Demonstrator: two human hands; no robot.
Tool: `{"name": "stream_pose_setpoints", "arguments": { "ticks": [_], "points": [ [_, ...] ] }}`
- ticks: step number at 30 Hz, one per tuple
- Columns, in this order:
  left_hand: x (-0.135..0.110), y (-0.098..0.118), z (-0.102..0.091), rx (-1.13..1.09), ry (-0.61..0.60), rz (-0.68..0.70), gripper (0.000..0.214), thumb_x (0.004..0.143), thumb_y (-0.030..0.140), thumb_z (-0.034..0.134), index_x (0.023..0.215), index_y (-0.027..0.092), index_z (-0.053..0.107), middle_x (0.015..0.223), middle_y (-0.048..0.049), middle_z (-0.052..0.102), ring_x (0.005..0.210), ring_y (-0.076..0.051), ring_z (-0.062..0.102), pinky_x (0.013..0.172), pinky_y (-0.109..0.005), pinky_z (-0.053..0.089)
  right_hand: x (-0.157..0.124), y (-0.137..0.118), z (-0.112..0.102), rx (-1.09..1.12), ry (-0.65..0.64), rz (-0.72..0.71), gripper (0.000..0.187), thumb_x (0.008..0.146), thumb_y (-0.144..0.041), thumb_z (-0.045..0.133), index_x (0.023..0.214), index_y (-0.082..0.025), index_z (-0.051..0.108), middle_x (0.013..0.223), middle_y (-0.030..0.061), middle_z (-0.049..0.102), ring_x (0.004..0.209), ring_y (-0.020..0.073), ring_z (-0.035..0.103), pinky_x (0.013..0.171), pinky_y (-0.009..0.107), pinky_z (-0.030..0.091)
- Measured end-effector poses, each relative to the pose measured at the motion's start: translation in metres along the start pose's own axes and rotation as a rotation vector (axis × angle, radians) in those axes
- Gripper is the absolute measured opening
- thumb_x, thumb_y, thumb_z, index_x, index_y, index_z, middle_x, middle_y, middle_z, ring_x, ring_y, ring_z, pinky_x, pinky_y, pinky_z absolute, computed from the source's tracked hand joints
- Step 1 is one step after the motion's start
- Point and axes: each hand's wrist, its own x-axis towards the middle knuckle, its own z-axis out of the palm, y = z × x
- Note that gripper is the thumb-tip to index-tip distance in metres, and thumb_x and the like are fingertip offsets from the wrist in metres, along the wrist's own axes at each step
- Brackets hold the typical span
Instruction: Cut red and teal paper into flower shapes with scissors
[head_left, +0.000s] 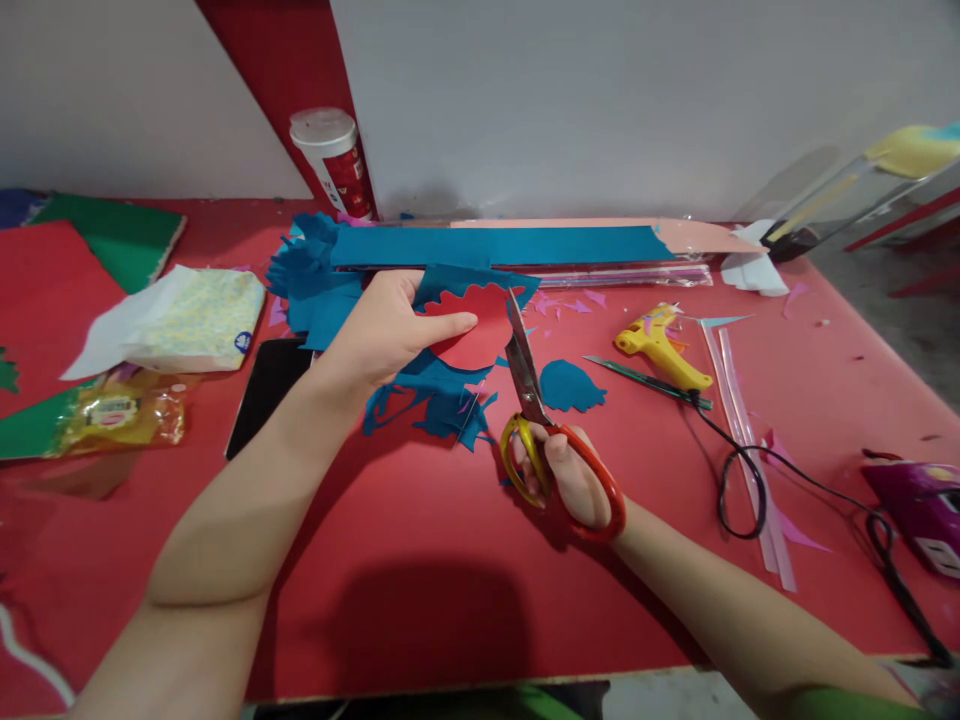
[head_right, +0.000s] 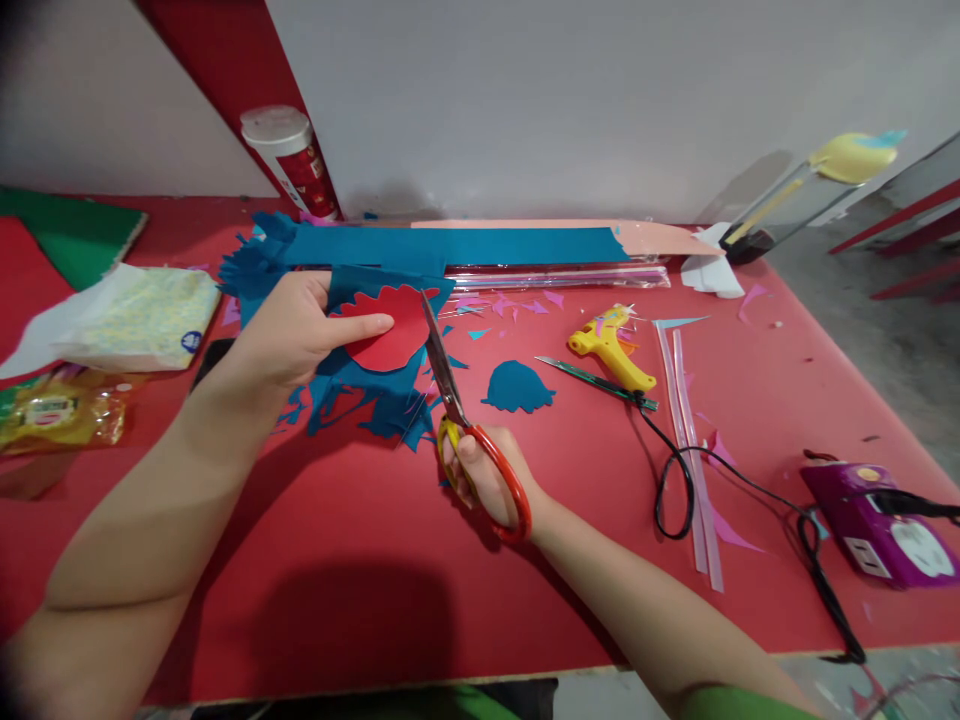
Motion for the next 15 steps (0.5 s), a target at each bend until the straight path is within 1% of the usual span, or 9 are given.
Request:
{"name": "stream_pose_setpoints", "arguments": {
  "ticks": [6, 10, 15],
  "points": [
    [0.001, -0.002, 0.0, -0.021, -0.007, 0.011, 0.02, 0.06, 0.019, 0.072, 0.079, 0.015, 0.067, 0.081, -0.0001, 0.069, 0.082, -0.02, 0.064, 0.072, -0.03, 0.053, -0.001, 0.006, -0.002, 0.044, -0.022, -0.005, 0.057, 0.076, -0.069, 0.039, 0.058, -0.016, 0.045, 0.045, -0.0046, 0.039, 0.032, 0.0047, 0.034, 0.029, 0.018, 0.025],
    [0.001, -0.002, 0.0, -0.039, -0.024, 0.001, 0.02, 0.06, 0.018, 0.071, 0.08, 0.015, 0.067, 0.082, -0.0003, 0.069, 0.081, -0.019, 0.064, 0.072, -0.03, 0.053, -0.001, 0.011, -0.003, 0.06, -0.03, -0.004, 0.056, 0.077, -0.069, 0.039, 0.06, -0.017, 0.046, 0.045, -0.005, 0.039, 0.031, 0.005, 0.034, 0.029, 0.018, 0.026],
    [0.001, -0.005, 0.001, -0.095, -0.028, -0.023, 0.019, 0.06, 0.017, 0.071, 0.079, 0.015, 0.067, 0.081, -0.0001, 0.07, 0.076, -0.018, 0.065, 0.068, -0.028, 0.053, -0.001, 0.009, -0.003, 0.052, -0.029, 0.002, 0.055, 0.077, -0.069, 0.038, 0.063, -0.016, 0.047, 0.046, -0.0056, 0.038, 0.032, 0.0051, 0.033, 0.029, 0.018, 0.025]
  ]
}}
